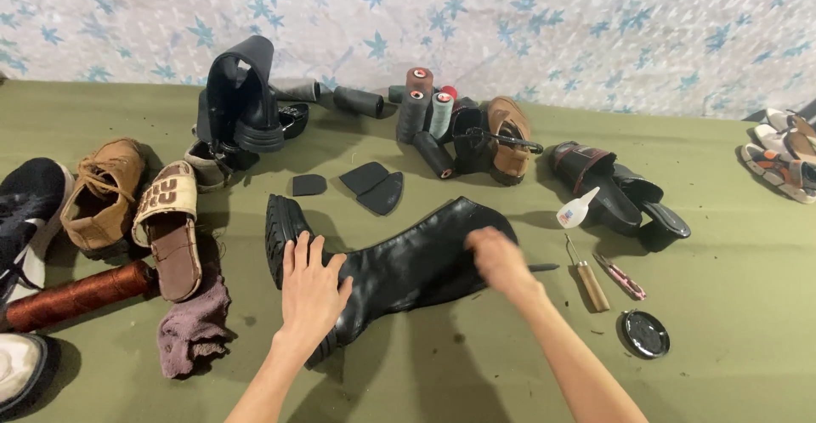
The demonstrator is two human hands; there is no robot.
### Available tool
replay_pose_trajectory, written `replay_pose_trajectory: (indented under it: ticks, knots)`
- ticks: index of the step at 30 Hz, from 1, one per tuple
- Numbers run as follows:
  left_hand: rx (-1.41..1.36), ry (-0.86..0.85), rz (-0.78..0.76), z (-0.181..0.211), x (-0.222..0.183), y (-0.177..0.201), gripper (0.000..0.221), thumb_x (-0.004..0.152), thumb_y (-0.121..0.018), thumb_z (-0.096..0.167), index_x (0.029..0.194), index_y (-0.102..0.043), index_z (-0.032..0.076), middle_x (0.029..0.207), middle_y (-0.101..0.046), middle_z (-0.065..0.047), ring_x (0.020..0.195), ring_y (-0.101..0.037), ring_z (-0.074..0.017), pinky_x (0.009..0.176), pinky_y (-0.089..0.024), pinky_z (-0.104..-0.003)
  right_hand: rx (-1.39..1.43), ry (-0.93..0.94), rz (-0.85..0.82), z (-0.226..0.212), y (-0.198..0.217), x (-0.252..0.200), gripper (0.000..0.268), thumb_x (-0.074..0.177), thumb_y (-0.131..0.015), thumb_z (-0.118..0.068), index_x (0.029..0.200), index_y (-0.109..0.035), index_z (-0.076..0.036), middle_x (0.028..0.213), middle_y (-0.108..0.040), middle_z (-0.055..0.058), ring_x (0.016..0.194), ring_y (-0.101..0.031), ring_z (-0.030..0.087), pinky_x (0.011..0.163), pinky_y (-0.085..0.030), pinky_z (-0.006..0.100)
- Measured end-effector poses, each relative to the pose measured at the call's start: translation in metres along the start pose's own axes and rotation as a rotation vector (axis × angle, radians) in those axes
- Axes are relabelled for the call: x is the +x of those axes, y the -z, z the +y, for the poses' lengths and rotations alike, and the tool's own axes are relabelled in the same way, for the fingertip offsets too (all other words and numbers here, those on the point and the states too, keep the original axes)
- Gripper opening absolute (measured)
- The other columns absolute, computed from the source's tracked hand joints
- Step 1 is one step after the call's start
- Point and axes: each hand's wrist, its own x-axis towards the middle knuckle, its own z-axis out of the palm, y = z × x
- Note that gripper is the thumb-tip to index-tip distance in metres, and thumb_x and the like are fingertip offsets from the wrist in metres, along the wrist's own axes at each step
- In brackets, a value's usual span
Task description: The person is repairing a black boot on a workbench, inspecting the sole and applying adhesive or using tools for repair.
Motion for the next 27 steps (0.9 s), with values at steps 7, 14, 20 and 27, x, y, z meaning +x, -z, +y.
replay_pose_trajectory:
  ticks: [7, 14, 20, 27]
  knots:
    - [-0.034, 0.012, 0.017, -0.003, 0.004, -0.003, 0.034, 0.088, -0.073, 0.037, 0.117, -0.073, 0.018, 0.139, -0.054, -0.016, 0.151, -0.033, -0.038, 0.127, -0.017, -0.056, 0.294, 0.263, 0.043, 0.023, -0.039, -0.029, 0.023, 0.094, -0.053, -0.018, 0.11, -0.07, -0.021, 0.098, -0.064, 0.009, 0.096, -0.068, 0.036, 0.079, -0.059, 0.044]
    - [-0.044, 0.03, 0.002, -0.001, 0.001, 0.002, 0.034, 0.088, -0.073, 0.035, 0.116, -0.074, 0.017, 0.139, -0.056, -0.016, 0.151, -0.034, -0.0377, 0.126, -0.018, -0.056, 0.107, 0.024, 0.087, 0.041, -0.017, -0.04, 0.031, 0.092, -0.059, -0.01, 0.12, -0.064, -0.024, 0.109, -0.065, 0.004, 0.104, -0.071, 0.026, 0.087, -0.059, 0.038]
    - [-0.049, 0.03, 0.004, -0.001, 0.002, -0.001, 0.033, 0.087, -0.074, 0.035, 0.115, -0.074, 0.017, 0.138, -0.057, -0.017, 0.15, -0.035, -0.0376, 0.127, -0.018, -0.056, 0.324, -0.074, 0.116, 0.073, -0.017, -0.023, 0.025, 0.09, -0.062, -0.01, 0.114, -0.064, -0.019, 0.106, -0.062, 0.003, 0.097, -0.069, 0.02, 0.082, -0.059, 0.03]
    - [-0.072, 0.038, 0.034, 0.001, 0.0, 0.0, 0.032, 0.084, -0.076, 0.031, 0.113, -0.076, 0.016, 0.136, -0.059, -0.018, 0.149, -0.038, -0.0386, 0.126, -0.019, -0.056, 0.632, -0.265, 0.153, 0.026, 0.038, -0.033, 0.023, 0.098, -0.043, -0.009, 0.105, -0.064, -0.01, 0.085, -0.054, 0.012, 0.083, -0.066, 0.026, 0.071, -0.056, 0.038]
